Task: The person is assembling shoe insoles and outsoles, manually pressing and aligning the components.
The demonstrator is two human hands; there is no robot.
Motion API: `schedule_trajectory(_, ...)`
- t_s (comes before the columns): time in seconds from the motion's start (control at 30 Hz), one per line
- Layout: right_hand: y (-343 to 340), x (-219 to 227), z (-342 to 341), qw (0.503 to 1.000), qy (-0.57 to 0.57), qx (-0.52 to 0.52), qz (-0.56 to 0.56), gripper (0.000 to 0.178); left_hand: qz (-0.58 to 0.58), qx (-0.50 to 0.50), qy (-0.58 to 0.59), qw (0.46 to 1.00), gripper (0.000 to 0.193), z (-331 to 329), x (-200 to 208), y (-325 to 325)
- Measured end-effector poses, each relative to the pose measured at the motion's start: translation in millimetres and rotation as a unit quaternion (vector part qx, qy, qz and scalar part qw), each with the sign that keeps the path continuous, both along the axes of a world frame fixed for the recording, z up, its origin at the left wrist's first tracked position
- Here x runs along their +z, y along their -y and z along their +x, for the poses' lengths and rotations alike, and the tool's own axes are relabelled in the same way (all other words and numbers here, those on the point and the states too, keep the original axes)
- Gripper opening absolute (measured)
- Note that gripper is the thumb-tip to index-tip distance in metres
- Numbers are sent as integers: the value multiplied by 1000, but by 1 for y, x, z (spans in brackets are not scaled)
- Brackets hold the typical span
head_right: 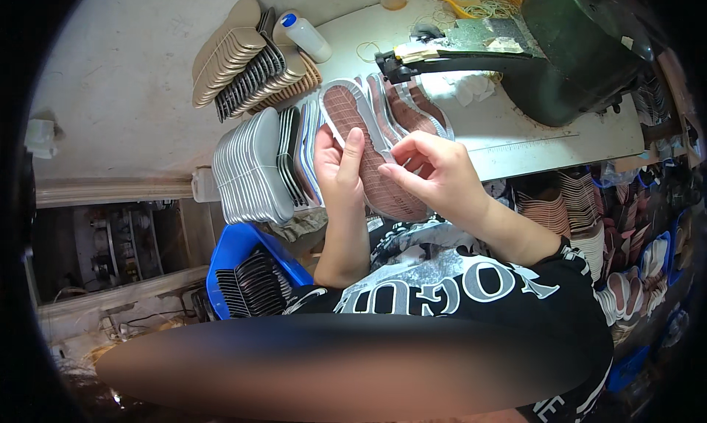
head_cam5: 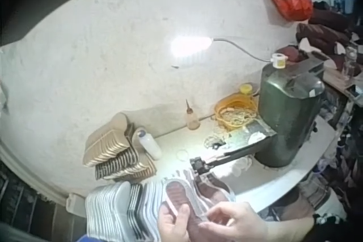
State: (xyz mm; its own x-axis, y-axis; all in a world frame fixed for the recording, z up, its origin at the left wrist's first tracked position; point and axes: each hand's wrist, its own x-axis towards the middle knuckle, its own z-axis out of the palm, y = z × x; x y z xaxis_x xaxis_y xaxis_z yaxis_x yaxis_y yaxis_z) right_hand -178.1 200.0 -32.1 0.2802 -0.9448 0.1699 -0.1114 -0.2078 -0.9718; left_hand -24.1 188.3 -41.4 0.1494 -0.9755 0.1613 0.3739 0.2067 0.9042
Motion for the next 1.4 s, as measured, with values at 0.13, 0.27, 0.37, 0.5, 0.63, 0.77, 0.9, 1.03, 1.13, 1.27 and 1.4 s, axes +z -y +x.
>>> schedule_trajectory(0.13,5,-6,6,1000,12,-2,-2,18,-18,25,45,998,32,1,-2,-3)
schedule_trajectory(0.27,20,-20,4,999,-18,-9,45,18,13,7,155,988,42,31,-25,13)
schedule_trajectory(0.37,35,-35,1,994,-95,-20,46,27,24,160,339,927,51,55,-38,22)
schedule_trajectory(0.5,55,-54,10,992,-126,-7,10,36,41,95,615,782,61,66,-77,13)
schedule_trajectory(0.63,67,-63,15,970,-224,-12,-92,40,18,120,642,757,73,39,-77,8)
schedule_trajectory(0.77,59,-60,5,968,-212,-18,-135,37,-12,95,649,755,60,38,-78,10)
schedule_trajectory(0.9,45,-52,-6,972,-214,2,-100,34,-45,100,630,769,47,43,-83,17)
schedule_trajectory(1.03,35,-41,-20,982,-186,9,-30,34,9,61,660,749,27,48,-61,29)
schedule_trajectory(1.13,37,-39,-16,982,-184,25,-43,37,32,151,656,739,18,58,-60,36)
schedule_trajectory(1.27,47,-50,4,980,-172,44,-85,37,32,144,654,742,20,63,-62,34)
schedule_trajectory(1.4,47,-54,11,958,-248,73,-127,43,-56,179,600,778,16,66,-61,36)
